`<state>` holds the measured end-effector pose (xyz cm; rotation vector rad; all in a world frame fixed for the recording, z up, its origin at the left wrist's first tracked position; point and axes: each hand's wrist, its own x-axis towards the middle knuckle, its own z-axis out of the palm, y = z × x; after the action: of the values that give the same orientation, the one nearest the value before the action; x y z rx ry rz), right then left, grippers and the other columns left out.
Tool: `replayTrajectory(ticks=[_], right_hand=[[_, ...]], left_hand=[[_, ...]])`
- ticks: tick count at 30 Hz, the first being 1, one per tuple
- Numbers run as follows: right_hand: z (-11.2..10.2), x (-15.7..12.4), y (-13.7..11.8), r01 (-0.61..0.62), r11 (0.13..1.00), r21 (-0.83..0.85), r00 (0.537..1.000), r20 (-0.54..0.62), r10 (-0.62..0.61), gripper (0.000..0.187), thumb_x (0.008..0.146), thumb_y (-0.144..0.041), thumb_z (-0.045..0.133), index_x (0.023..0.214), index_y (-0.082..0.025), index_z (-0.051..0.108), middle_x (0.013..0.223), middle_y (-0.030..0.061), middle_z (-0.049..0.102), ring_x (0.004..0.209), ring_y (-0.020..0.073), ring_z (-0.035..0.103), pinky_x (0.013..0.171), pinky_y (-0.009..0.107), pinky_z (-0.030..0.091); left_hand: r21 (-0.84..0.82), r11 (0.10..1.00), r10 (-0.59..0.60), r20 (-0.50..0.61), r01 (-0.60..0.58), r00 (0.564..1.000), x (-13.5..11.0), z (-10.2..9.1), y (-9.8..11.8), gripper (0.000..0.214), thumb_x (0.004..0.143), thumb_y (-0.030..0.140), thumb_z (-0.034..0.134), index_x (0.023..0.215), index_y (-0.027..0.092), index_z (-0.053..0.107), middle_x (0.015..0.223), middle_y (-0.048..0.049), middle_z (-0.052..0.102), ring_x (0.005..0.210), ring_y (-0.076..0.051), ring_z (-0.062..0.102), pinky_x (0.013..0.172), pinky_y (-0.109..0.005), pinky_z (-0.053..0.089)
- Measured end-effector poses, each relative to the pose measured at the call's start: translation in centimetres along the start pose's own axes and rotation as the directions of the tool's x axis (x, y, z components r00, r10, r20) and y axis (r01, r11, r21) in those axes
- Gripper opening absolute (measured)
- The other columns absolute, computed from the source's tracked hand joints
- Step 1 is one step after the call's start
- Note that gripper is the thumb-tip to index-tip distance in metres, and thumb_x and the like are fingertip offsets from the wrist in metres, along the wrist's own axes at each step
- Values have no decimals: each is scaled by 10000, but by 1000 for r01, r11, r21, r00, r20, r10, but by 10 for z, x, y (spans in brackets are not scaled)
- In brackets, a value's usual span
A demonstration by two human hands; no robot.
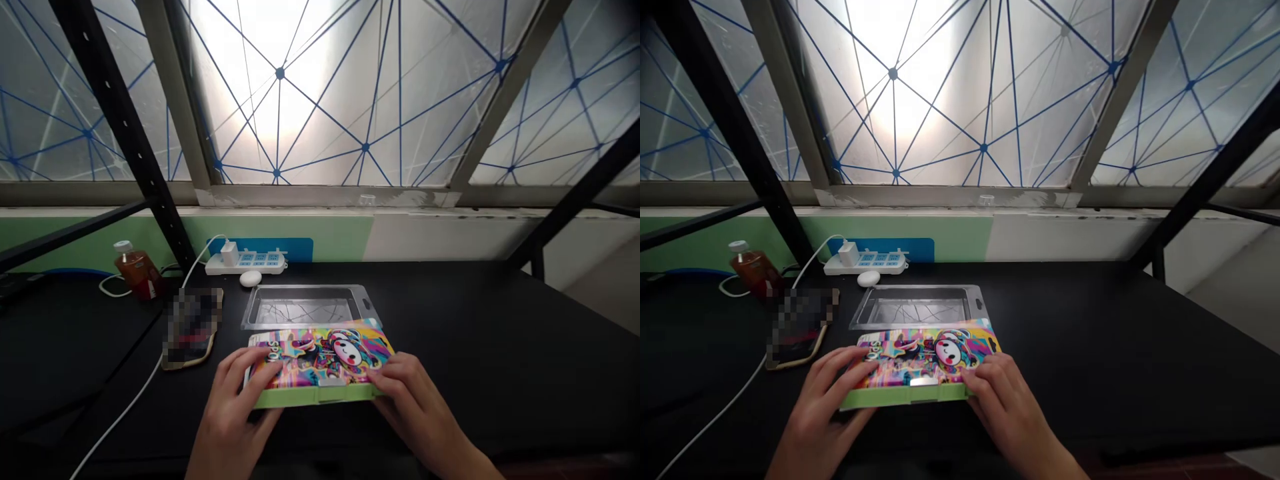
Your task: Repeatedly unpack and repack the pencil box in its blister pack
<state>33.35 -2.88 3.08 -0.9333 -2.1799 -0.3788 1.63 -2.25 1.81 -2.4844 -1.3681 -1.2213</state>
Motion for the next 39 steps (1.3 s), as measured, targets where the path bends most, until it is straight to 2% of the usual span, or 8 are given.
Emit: replayTrajectory(ticks=[5,8,13,17,21,23,31,39], right_hand=[[6,-10,-10,-24,999,-28,999,28,25,117,1022,-140,542,1064,-204,630,945,57,681,883,209,650,838,348,562],[8,-9,-10,-74,997,-26,996,46,76,59,1027,-196,566,1065,-196,612,1016,95,683,950,232,658,848,371,572],[7,-13,-5,-142,990,17,981,134,139,327,946,-375,726,1196,-213,591,1275,152,659,1182,302,632,980,461,560],[-1,-18,8,-233,970,71,942,266,206,608,857,-449,818,1376,-263,561,1458,130,592,1325,309,579,1066,459,538],[-15,-12,23,-474,863,176,804,486,343,573,903,-474,765,1425,-313,591,1541,98,537,1410,306,520,1157,474,460],[-21,-5,27,-521,833,185,768,527,363,533,917,-501,740,1406,-323,626,1521,89,563,1393,305,541,1159,471,456],[-18,8,29,-521,837,168,772,510,378,492,896,-538,746,1329,-309,699,1515,84,581,1372,324,559,1141,485,470],[-19,12,28,-493,851,181,794,493,355,491,911,-502,736,1362,-316,683,1476,60,626,1393,317,541,1164,487,435]], left_hand=[[-83,980,-165,147,179,975,-22,8,-12,489,946,268,672,1405,379,546,1497,-55,574,1332,-306,599,1056,-466,563],[-123,929,-309,254,348,916,-19,5,-13,597,925,355,691,1487,357,486,1589,-81,501,1406,-339,545,1099,-528,519],[-178,848,-388,431,499,814,-9,-7,-12,751,848,367,730,1540,302,445,1592,-103,493,1457,-352,471,1181,-546,410],[-192,834,-366,508,517,780,-1,-12,-15,767,850,319,697,1563,308,413,1619,-75,451,1492,-333,397,1226,-527,320],[-194,835,-341,552,515,761,9,-11,-24,793,863,347,712,1584,345,381,1635,-52,425,1488,-336,382,1230,-523,292],[-195,831,-340,563,520,754,13,-9,-28,792,881,373,700,1595,360,359,1631,-49,427,1478,-343,387,1209,-526,318],[-203,818,-364,542,538,758,11,-5,-26,943,899,367,677,1664,373,125,1649,-65,378,1481,-349,373,1214,-518,266],[-226,806,-365,537,546,761,10,-5,-25,939,920,342,654,1664,397,83,1564,-87,420,1441,-314,408,1204,-497,285]])
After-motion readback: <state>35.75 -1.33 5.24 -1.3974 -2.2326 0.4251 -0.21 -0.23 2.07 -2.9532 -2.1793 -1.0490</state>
